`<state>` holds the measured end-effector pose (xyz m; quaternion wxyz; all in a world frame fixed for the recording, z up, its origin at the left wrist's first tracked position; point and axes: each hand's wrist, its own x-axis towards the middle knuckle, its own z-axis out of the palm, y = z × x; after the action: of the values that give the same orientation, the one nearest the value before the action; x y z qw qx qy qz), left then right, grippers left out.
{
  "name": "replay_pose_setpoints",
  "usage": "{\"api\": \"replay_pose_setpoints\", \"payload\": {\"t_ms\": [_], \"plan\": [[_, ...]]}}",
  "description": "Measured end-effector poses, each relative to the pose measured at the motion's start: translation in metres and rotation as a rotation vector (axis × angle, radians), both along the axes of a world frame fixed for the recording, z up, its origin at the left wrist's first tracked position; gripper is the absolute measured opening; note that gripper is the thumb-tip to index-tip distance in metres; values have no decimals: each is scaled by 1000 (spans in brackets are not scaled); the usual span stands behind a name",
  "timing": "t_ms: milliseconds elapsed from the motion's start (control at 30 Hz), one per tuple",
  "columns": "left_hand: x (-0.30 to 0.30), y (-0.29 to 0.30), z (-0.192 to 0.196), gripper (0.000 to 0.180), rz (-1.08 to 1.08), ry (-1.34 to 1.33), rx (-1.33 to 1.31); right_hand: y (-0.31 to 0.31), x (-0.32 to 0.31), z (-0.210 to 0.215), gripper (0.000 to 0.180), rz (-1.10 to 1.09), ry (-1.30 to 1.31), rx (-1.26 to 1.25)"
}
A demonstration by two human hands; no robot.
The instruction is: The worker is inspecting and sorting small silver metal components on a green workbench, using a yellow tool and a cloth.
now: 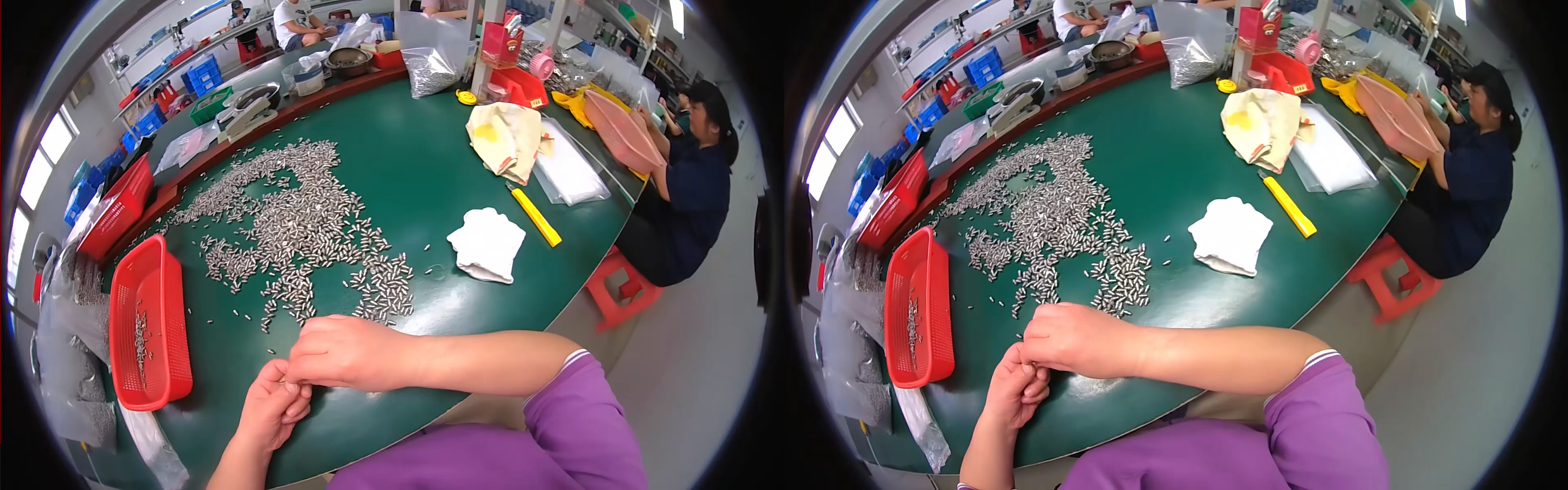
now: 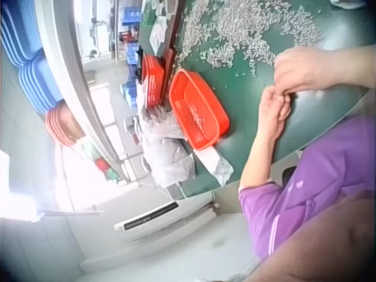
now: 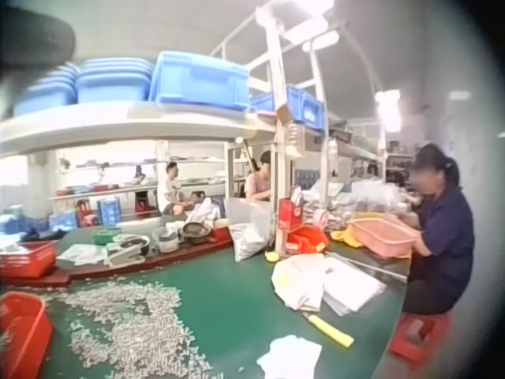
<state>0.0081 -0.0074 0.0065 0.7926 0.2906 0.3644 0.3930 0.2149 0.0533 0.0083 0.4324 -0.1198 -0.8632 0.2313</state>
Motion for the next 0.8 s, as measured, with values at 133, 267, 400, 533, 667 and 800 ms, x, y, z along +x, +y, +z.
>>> {"api": "replay_pose_setpoints", "payload": {"t_ms": [133, 267, 400, 533, 667, 800], "plan": [[0, -3, -2, 10, 34, 31, 39, -2, -1, 1, 12, -29, 6, 24], [1, -2, -2, 11, 51, 37, 35, -3, -1, 1, 11, -27, -12, 13], [-1, -2, -2, 12, 50, 33, 47, -3, -2, -2, 15, -48, -32, -17], [-3, -3, -1, 11, 36, 15, 69, 0, -4, -4, 16, -49, -54, -79], [-3, -3, -1, 11, 28, 4, 65, 1, -4, -5, 14, -46, -31, -143], [-2, -2, -2, 12, 24, 42, 68, 2, -2, -5, 13, -40, 4, -78]]}}
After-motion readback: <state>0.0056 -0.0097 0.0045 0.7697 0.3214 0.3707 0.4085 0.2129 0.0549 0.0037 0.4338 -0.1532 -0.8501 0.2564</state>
